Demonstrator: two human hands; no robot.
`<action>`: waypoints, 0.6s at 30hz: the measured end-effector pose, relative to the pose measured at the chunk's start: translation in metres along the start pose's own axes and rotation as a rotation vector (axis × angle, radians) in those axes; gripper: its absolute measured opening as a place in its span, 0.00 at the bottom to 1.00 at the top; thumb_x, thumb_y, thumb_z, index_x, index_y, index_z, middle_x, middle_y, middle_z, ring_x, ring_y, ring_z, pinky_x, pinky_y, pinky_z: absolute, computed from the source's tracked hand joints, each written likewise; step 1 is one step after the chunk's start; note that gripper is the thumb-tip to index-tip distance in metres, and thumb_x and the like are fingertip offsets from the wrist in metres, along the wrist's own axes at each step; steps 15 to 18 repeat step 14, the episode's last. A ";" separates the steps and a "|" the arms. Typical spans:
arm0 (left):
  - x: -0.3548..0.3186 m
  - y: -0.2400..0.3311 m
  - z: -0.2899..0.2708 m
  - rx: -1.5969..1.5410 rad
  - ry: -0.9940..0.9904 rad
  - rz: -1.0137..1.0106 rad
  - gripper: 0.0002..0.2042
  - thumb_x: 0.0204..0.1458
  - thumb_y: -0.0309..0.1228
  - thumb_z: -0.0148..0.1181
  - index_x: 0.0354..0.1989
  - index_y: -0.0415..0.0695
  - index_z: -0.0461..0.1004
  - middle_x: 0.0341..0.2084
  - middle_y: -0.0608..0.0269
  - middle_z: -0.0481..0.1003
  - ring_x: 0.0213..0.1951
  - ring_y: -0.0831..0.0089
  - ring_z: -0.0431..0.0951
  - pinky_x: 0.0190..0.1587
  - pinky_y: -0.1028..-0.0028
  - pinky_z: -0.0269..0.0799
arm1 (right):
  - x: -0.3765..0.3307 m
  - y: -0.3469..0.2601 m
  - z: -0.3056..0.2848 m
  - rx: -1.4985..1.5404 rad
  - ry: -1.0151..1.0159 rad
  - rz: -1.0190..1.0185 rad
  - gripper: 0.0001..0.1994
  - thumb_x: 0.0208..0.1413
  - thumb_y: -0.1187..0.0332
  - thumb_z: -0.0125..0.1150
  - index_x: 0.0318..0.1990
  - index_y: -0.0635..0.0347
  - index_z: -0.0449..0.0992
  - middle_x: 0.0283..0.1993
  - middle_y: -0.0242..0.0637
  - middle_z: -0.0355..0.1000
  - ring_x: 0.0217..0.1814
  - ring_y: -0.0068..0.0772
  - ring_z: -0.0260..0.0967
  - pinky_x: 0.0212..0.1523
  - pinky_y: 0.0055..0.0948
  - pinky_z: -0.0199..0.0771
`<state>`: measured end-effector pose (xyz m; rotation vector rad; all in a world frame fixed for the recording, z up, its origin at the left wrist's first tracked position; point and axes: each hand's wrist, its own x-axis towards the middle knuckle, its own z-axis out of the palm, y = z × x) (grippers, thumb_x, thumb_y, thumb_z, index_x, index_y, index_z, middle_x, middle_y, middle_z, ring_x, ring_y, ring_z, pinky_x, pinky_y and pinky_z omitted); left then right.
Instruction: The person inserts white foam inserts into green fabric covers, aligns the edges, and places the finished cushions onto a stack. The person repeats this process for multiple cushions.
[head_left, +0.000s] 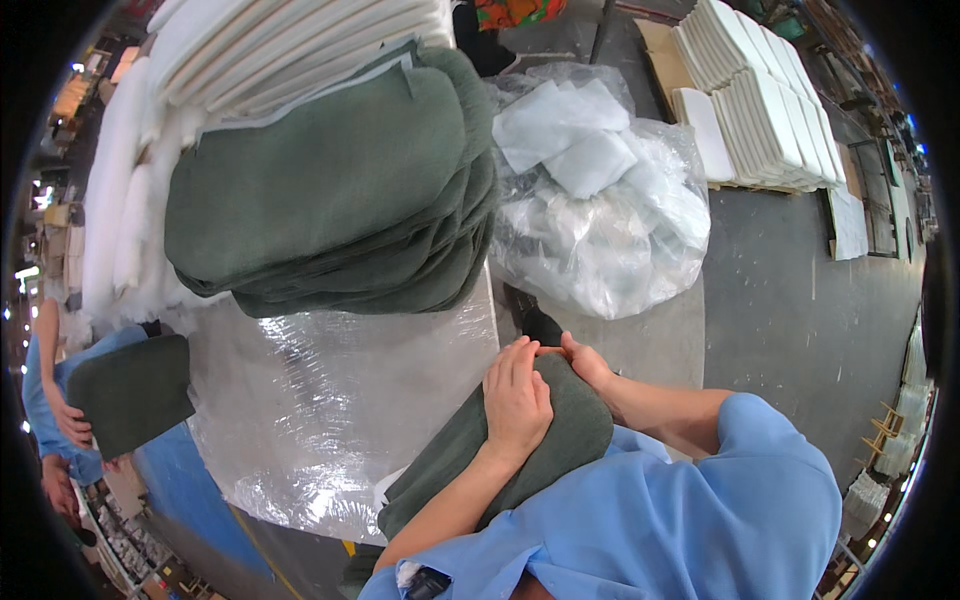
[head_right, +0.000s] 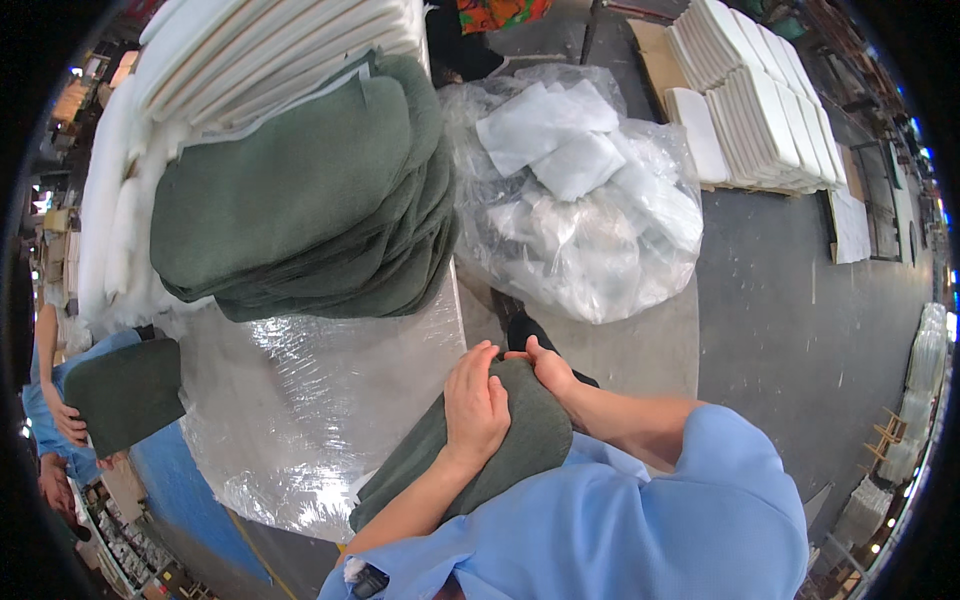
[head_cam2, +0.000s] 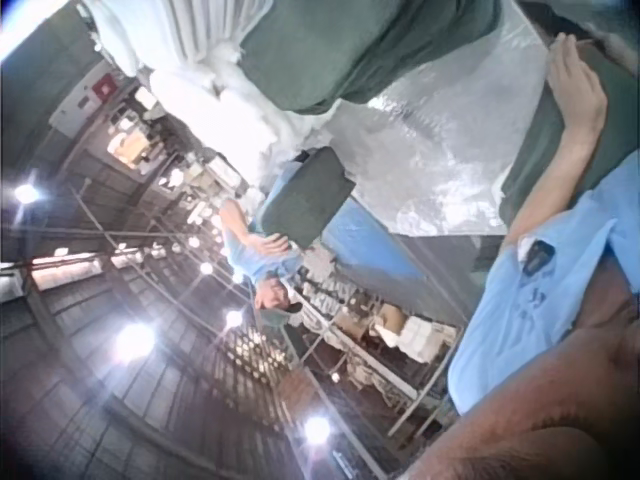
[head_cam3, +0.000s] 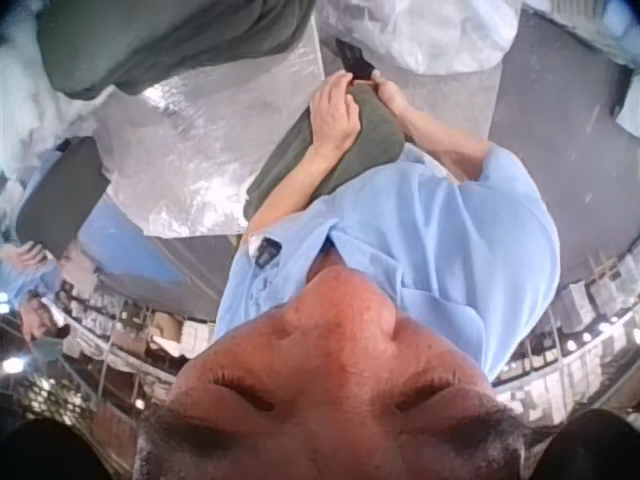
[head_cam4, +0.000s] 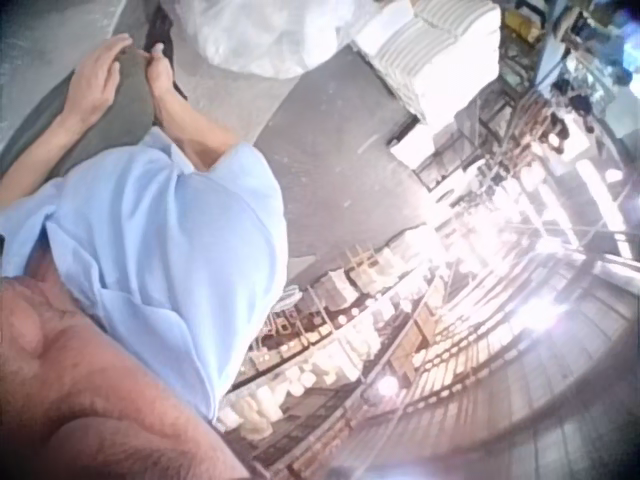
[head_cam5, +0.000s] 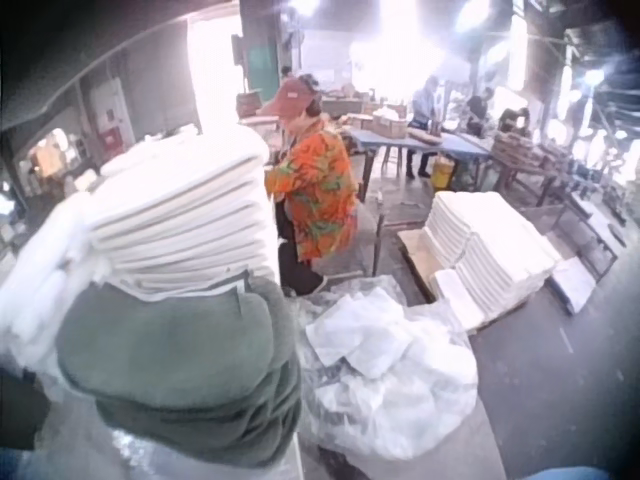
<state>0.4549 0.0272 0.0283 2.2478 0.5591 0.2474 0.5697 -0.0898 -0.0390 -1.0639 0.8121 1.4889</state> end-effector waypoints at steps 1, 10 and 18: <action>0.002 -0.001 0.001 0.014 -0.005 -0.041 0.21 0.58 0.23 0.57 0.61 0.36 0.71 0.62 0.43 0.73 0.61 0.44 0.74 0.64 0.51 0.69 | -0.004 -0.001 -0.003 -0.002 0.051 -0.019 0.33 0.78 0.42 0.34 0.60 0.61 0.77 0.55 0.43 0.80 0.55 0.39 0.77 0.59 0.40 0.77; 0.012 -0.049 -0.026 0.251 -0.456 -0.493 0.23 0.65 0.50 0.60 0.47 0.39 0.82 0.42 0.43 0.83 0.51 0.44 0.81 0.54 0.51 0.73 | 0.026 -0.014 -0.019 -0.029 -0.321 0.253 0.27 0.75 0.44 0.49 0.55 0.62 0.80 0.54 0.43 0.81 0.53 0.40 0.80 0.57 0.41 0.79; 0.021 -0.027 -0.037 0.434 -0.649 -0.511 0.27 0.63 0.57 0.59 0.48 0.42 0.84 0.56 0.39 0.79 0.62 0.44 0.76 0.62 0.53 0.70 | 0.039 -0.020 -0.017 -0.182 -0.442 0.310 0.28 0.71 0.44 0.57 0.56 0.63 0.81 0.54 0.44 0.82 0.53 0.42 0.81 0.59 0.44 0.80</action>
